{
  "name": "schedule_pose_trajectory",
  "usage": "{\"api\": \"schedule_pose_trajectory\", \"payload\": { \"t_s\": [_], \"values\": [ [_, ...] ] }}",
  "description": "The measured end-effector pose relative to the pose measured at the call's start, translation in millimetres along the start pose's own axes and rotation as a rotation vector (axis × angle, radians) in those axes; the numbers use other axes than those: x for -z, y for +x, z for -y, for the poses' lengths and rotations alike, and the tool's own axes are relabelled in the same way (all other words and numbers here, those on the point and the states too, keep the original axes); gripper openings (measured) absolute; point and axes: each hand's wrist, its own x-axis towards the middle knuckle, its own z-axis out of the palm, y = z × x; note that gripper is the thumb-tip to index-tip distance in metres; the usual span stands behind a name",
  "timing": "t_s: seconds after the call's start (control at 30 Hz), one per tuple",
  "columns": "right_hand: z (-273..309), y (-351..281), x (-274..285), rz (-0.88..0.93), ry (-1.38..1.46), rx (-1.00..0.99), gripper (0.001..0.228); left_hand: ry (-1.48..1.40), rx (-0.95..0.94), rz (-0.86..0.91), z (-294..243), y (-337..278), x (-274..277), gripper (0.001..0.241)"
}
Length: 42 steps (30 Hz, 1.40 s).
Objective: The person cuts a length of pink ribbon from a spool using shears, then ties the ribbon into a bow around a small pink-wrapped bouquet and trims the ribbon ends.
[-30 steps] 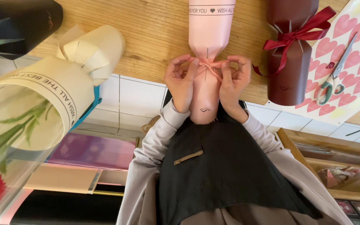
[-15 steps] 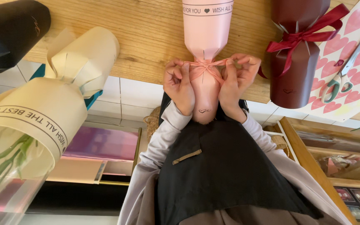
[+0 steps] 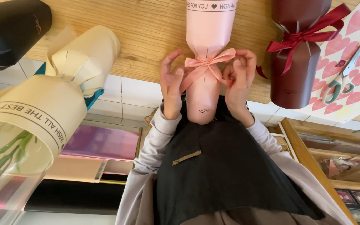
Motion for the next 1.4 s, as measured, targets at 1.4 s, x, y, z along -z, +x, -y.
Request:
{"api": "schedule_pose_trajectory", "payload": {
  "t_s": [1.4],
  "values": [
    [55.5, -17.2, 42.0, 0.517, -0.281, -0.203, 0.020, 0.369, 0.021, -0.032, 1.4, 12.1, -5.9, 0.025]
  ]
}}
